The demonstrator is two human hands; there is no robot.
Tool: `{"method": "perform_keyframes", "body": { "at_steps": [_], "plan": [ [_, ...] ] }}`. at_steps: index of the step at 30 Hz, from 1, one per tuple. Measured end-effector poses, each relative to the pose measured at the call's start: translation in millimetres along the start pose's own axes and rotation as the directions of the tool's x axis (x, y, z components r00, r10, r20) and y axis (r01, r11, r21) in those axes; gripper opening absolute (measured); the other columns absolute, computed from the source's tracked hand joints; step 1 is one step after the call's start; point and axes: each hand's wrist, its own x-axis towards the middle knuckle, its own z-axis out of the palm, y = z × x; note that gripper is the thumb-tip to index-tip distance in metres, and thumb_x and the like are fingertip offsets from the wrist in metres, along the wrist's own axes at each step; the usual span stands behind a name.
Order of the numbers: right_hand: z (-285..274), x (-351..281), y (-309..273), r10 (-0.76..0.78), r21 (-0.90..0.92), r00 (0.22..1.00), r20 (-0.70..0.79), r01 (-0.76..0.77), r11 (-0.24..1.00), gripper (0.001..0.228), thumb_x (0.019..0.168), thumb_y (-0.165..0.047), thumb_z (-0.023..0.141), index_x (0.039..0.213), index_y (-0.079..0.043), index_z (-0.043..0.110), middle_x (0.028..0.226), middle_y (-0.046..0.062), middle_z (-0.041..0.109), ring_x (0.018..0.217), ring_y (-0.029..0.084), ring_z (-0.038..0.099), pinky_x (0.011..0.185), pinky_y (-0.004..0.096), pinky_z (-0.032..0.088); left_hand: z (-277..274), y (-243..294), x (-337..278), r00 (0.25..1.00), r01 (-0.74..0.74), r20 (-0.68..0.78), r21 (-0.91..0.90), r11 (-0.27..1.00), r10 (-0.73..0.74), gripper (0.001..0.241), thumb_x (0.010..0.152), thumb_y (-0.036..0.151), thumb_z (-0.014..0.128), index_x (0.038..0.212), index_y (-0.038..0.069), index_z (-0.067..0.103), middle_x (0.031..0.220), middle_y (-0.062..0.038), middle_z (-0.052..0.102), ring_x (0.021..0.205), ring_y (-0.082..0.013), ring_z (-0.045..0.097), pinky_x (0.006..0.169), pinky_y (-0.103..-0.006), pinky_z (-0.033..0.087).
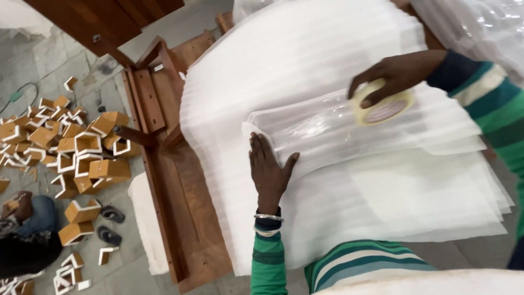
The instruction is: The person wraps wooden furniture frame components in white foam sheeting on a workbench, folds the foam over each part, and secures the wrap with strips of clear tape pulled from a tape roll. They handle one frame piece at a time, tucking the foam edges around the wood before taping.
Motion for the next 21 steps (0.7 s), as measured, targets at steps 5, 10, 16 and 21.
{"method": "perform_keyframes", "body": {
  "at_steps": [5, 10, 16, 21],
  "plan": [
    [29.3, -18.8, 51.0, -0.021, 0.093, 0.995, -0.096, 0.03, 0.995, 0.051, 0.087, -0.055, 0.071, 0.133, -0.032, 0.069, 0.127, 0.005, 0.076, 0.117, 0.027, 0.071, 0.099, 0.042, 0.056, 15.5, 25.9, 3.5, 1.0, 0.012, 0.02, 0.174, 0.985, -0.016, 0.111, 0.093, 0.072, 0.058, 0.159, -0.009, 0.023, 0.169, -0.029, 0.015, 0.158, -0.0397, 0.015, 0.125, -0.0572, 0.012],
    [44.7, -20.3, 64.0, -0.098, 0.162, 0.983, -0.155, 0.123, 0.979, 0.052, 0.086, -0.052, 0.07, 0.132, -0.028, 0.069, 0.126, 0.005, 0.076, 0.118, 0.025, 0.071, 0.097, 0.042, 0.057, 48.6, 124.1, 21.6, 0.98, -0.196, 0.049, 0.125, 0.973, 0.191, 0.107, 0.092, 0.07, 0.058, 0.161, -0.004, 0.025, 0.171, -0.023, 0.015, 0.16, -0.0352, 0.011, 0.127, -0.0572, 0.006],
    [63.8, -27.7, 101.0, -0.308, 0.276, 0.891, -0.333, 0.404, 0.872, 0.048, 0.09, -0.04, 0.072, 0.132, -0.018, 0.066, 0.131, 0.007, 0.072, 0.122, 0.026, 0.066, 0.102, 0.041, 0.051, 114.7, 168.0, 33.6, 0.902, -0.426, 0.043, -0.072, 0.902, 0.429, 0.086, 0.101, 0.054, 0.059, 0.159, -0.005, 0.035, 0.165, -0.023, 0.037, 0.158, -0.0389, 0.028, 0.13, -0.0564, 0.013],
    [116.0, -59.4, 155.0, -0.133, 0.158, 0.651, -0.747, 0.367, 0.917, 0.022, 0.1, -0.027, 0.067, 0.115, -0.01, 0.068, 0.109, 0.011, 0.068, 0.1, 0.031, 0.067, 0.089, 0.041, 0.055, 131.0, 166.8, 34.1, 0.943, -0.329, 0.037, -0.005, 0.944, 0.329, 0.068, 0.108, 0.037, 0.054, 0.155, -0.01, 0.038, 0.159, -0.025, 0.047, 0.154, -0.0414, 0.035, 0.13, -0.0563, 0.016]
  ]
}}
